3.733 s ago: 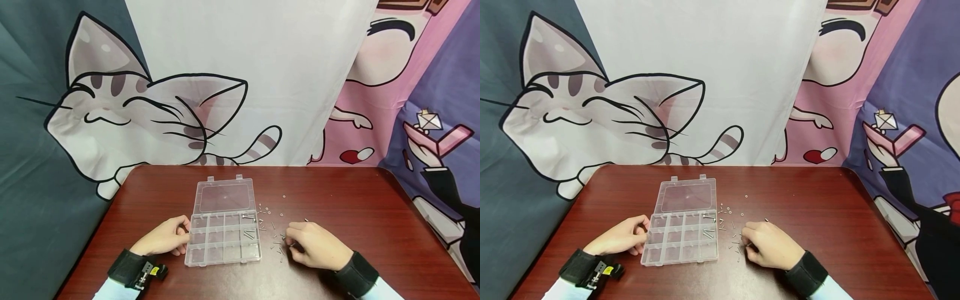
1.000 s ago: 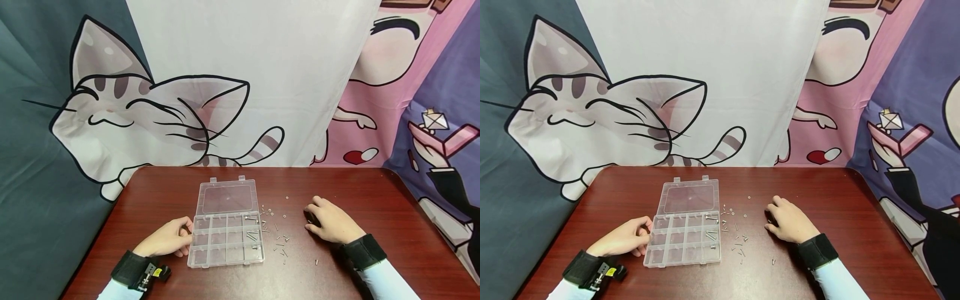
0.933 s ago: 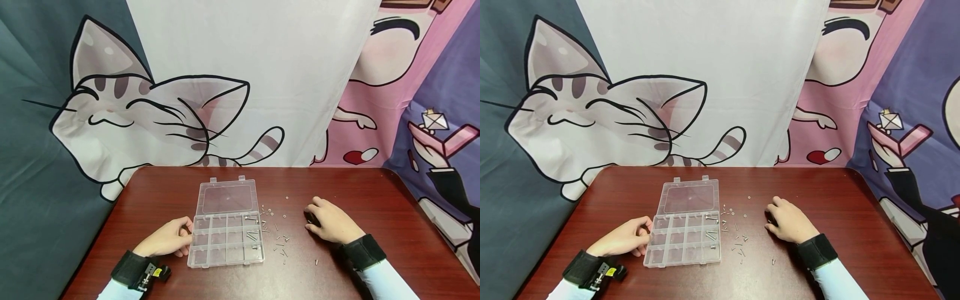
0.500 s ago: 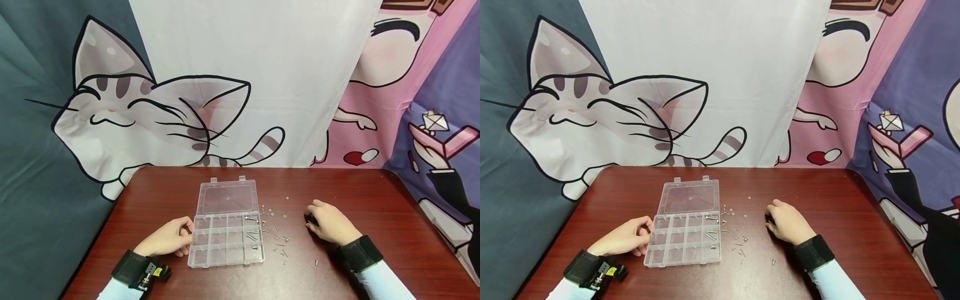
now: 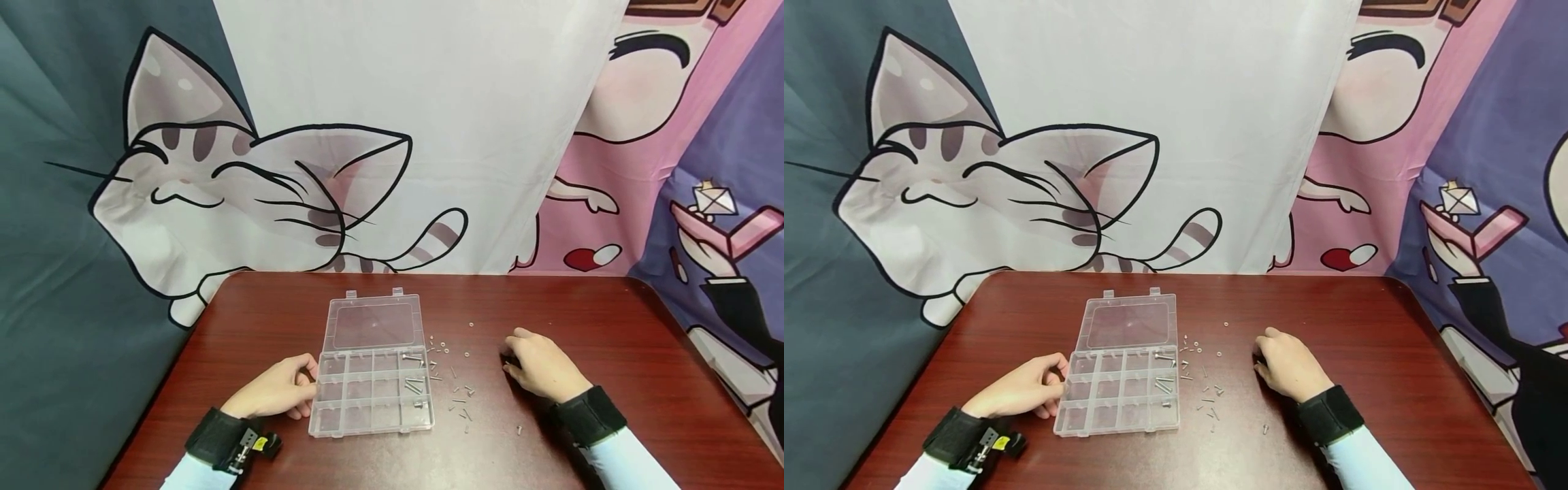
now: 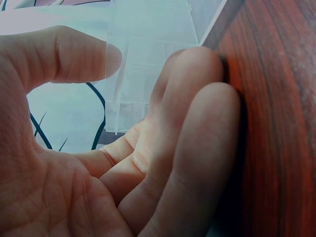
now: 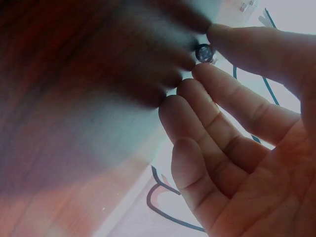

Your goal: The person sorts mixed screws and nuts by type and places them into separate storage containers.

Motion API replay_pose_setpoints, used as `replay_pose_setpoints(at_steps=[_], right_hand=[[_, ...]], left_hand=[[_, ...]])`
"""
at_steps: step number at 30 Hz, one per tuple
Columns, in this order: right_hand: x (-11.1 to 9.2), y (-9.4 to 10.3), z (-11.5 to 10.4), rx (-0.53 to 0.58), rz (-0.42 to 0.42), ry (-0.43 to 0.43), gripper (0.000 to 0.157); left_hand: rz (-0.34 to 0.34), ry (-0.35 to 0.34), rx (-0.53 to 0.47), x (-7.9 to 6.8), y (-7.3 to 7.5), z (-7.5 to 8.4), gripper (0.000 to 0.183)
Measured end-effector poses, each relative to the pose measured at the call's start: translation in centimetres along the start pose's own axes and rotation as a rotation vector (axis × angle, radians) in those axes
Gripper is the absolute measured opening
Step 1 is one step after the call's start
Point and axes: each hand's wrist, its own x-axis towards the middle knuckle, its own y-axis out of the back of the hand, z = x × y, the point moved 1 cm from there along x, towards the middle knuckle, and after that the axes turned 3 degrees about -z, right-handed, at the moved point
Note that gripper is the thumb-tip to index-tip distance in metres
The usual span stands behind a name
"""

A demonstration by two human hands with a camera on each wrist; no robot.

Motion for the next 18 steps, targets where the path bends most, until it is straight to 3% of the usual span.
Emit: replay_pose_setpoints(at_steps=[18], right_hand=[[0.50,-0.25,-0.34,0.045,-0.027,-0.010,0.024]], left_hand=[[-0.001,-0.006,-0.011,0.08,0.03,-0.14,0.025]])
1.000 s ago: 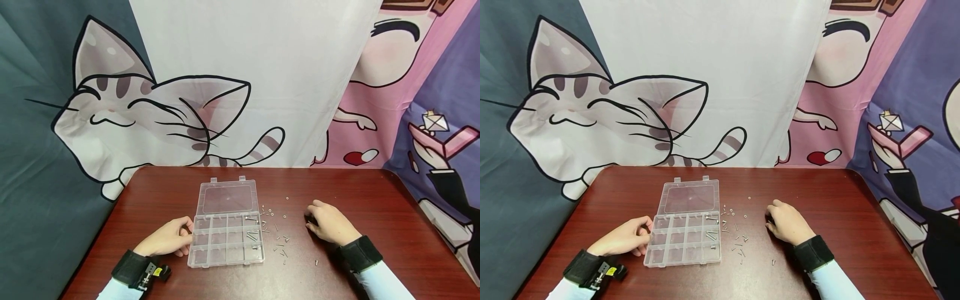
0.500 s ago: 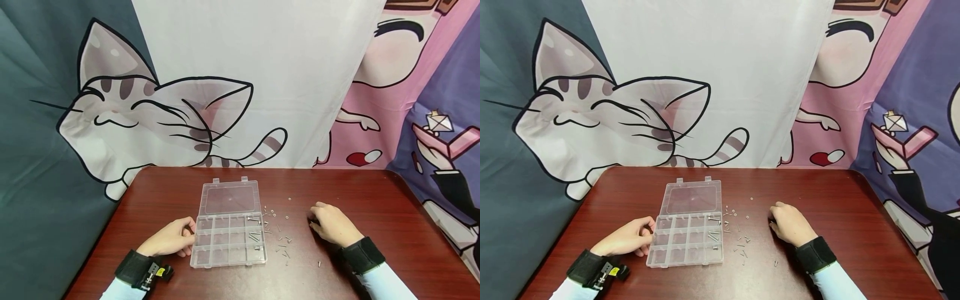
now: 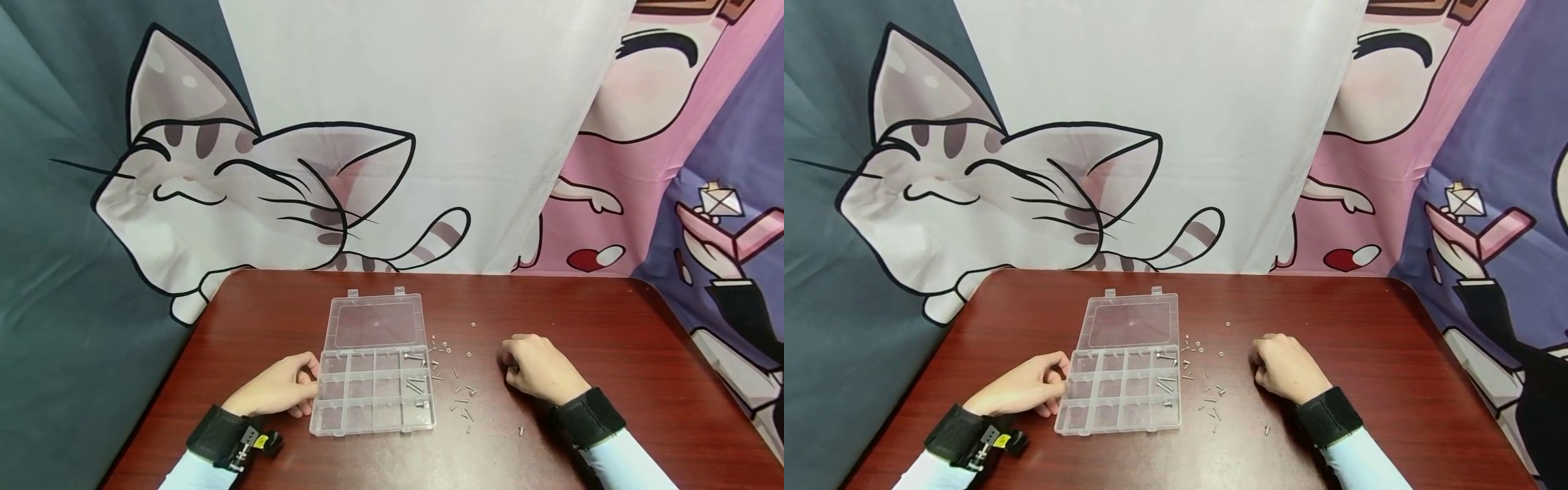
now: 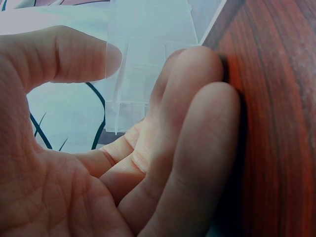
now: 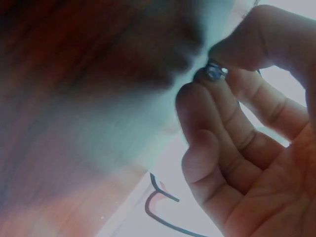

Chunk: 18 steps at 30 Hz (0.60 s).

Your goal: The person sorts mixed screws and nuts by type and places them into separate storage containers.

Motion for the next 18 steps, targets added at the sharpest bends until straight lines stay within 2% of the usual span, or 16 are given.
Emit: replay_pose_setpoints(at_steps=[4,8,18], right_hand=[[0.1,-0.1,-0.3,0.016,0.034,0.029,0.025],[0.3,-0.1,-1.3,0.073,0.100,0.101,0.026],[0.8,0.9,-5.8,0.196,0.224,0.328,0.025]], left_hand=[[0.000,0.008,0.011,0.0,0.0,0.0,0.026],[-0.002,0.008,0.010,0.1,0.1,0.0,0.025],[-0.003,0.010,-0.001,0.2,0.0,-0.2,0.025]])
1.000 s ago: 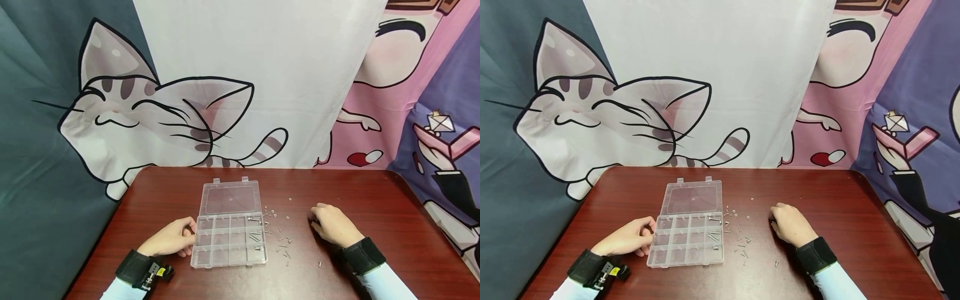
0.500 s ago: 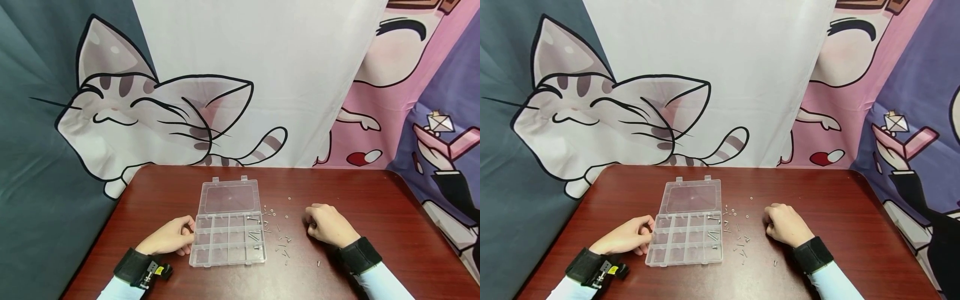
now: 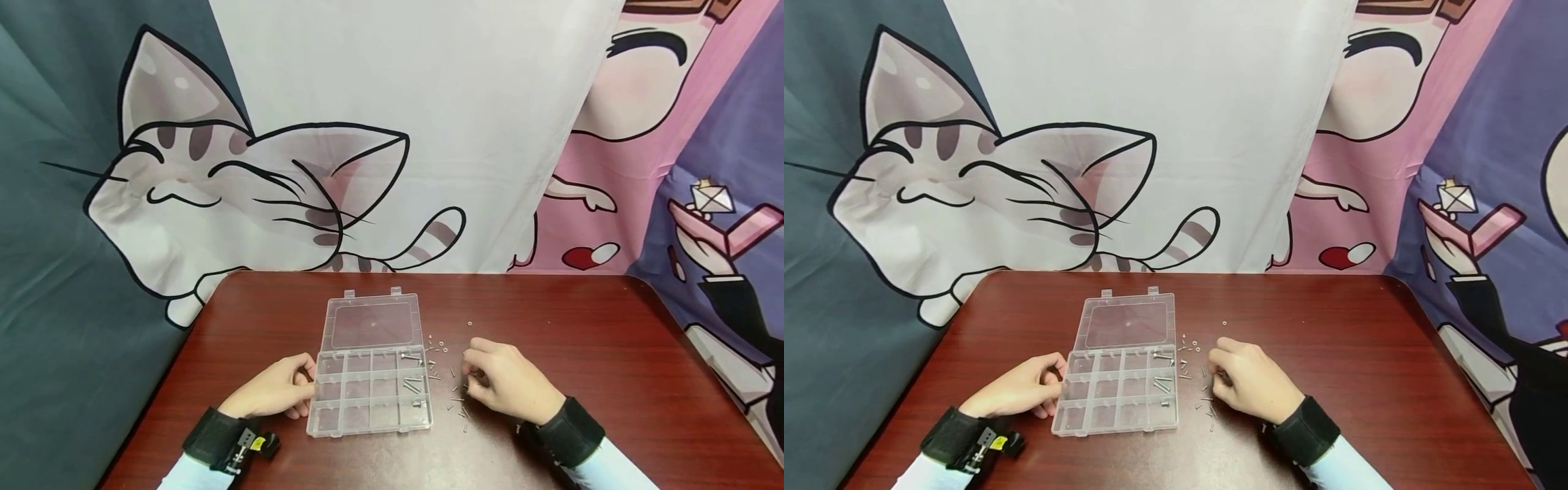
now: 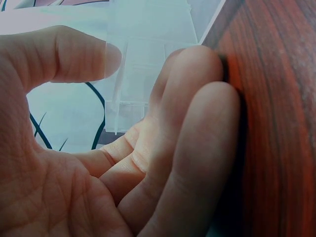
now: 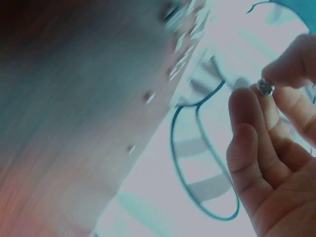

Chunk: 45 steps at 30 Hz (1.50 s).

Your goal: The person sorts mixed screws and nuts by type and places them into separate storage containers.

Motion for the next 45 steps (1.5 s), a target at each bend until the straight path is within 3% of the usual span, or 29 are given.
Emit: replay_pose_setpoints(at_steps=[9,17,30,37,39,43,45], right_hand=[[1.3,-0.8,-3.6,0.058,0.040,0.174,0.025],[1.7,-1.6,-6.1,0.108,0.034,0.253,0.023],[1.8,-2.0,-6.8,0.102,0.042,0.289,0.021],[1.6,-2.0,-6.6,0.075,0.019,0.256,0.019],[1.4,-1.9,-6.6,0.045,-0.046,0.218,0.039],[0.9,-1.5,-6.5,-0.012,-0.185,0.133,0.110],[0.8,-1.3,-6.3,-0.015,-0.222,0.107,0.123]], left_hand=[[-0.001,0.002,0.010,-0.1,0.0,0.2,0.025],[0.001,-0.006,0.015,-0.1,0.0,0.2,0.026],[0.005,0.005,0.022,0.0,0.0,0.1,0.026],[0.002,0.006,0.008,0.1,0.0,0.0,0.026],[-0.001,0.001,0.007,0.0,0.0,0.1,0.025],[-0.009,-0.006,0.025,0.0,0.1,0.2,0.025],[-0.013,-0.005,0.033,-0.1,0.1,0.3,0.026]])
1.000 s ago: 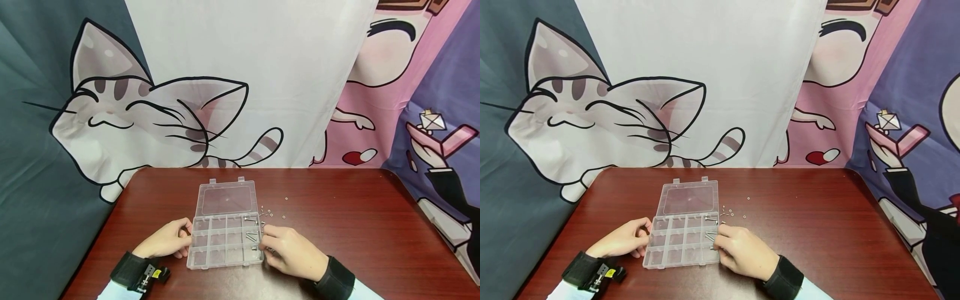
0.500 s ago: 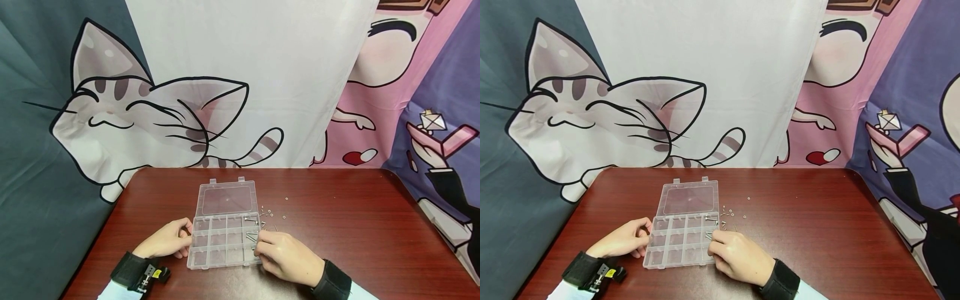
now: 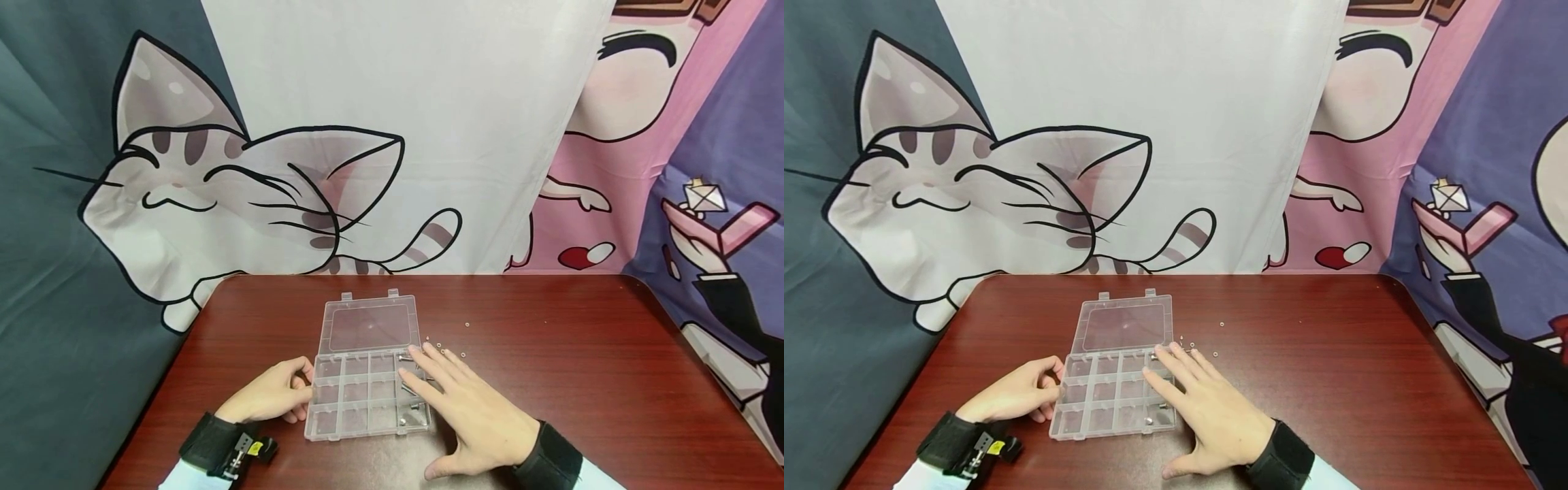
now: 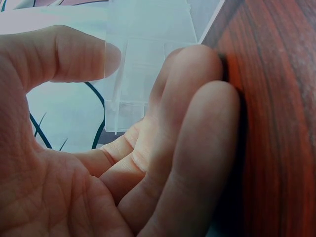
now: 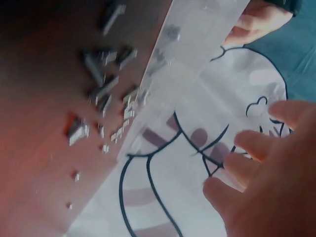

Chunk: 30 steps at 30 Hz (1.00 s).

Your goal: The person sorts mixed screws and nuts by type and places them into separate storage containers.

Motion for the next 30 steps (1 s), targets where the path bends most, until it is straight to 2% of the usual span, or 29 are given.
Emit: replay_pose_setpoints(at_steps=[9,19,23,30], right_hand=[[-1.2,1.3,2.8,-0.042,-0.004,-0.088,0.128],[-2.5,1.8,5.4,-0.064,-0.027,-0.161,0.122],[-2.9,1.7,6.1,-0.066,-0.034,-0.160,0.112],[-3.2,1.4,6.8,-0.057,-0.061,-0.164,0.084]], left_hand=[[0.000,0.003,0.004,0.2,-0.1,-0.1,0.026],[-0.008,0.006,-0.035,0.0,-0.1,-0.1,0.027],[-0.011,0.007,-0.024,0.0,-0.1,-0.2,0.025],[-0.012,0.003,-0.024,0.0,0.0,-0.3,0.025]])
